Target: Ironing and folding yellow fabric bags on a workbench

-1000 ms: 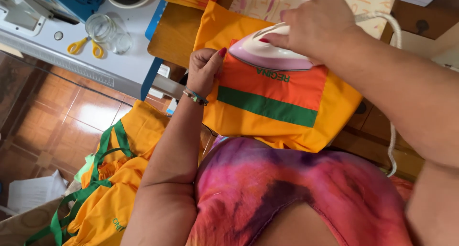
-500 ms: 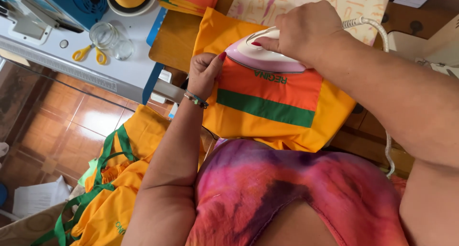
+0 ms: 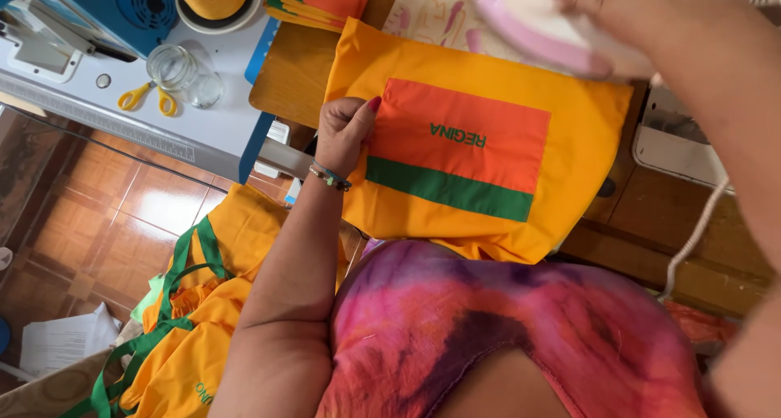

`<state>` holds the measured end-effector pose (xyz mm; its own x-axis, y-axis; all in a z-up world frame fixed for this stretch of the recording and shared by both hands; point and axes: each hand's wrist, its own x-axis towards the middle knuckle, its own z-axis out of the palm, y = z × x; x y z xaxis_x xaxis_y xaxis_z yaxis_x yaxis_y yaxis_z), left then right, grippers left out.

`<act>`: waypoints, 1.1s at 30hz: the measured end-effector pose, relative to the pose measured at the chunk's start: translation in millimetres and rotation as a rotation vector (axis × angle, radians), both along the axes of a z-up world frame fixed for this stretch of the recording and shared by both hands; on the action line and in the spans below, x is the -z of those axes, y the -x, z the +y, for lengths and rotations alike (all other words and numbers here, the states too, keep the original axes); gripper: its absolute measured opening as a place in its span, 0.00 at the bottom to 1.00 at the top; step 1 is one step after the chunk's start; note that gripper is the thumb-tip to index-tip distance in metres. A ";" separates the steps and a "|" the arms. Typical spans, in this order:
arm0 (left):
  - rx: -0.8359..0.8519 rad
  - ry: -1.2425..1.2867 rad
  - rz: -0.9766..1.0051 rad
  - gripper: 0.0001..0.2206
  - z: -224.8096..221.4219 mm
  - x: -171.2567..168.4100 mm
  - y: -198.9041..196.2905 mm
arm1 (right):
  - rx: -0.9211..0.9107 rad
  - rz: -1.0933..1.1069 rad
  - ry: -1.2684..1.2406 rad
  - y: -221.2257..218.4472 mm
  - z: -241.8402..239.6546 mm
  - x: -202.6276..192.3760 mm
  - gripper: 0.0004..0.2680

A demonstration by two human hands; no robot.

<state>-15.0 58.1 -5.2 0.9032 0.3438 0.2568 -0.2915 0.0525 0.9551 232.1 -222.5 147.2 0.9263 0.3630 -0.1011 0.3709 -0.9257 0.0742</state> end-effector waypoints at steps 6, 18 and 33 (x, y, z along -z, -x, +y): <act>0.015 -0.005 -0.037 0.25 -1.2 -7.7 2.3 | -0.373 0.012 0.394 92.5 15.1 -4.6 0.29; -0.037 0.092 -0.079 0.24 -5.5 -7.6 5.5 | -0.500 -0.031 0.209 84.1 136.5 11.3 0.33; -0.048 0.002 -0.079 0.25 -4.1 -5.2 2.7 | -0.334 -0.031 0.275 55.7 33.1 15.3 0.30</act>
<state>-17.7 54.0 0.0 0.8626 0.3871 0.3257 -0.3680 0.0386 0.9290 176.4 -189.4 132.0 0.7669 0.6066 -0.2094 0.6401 -0.6998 0.3171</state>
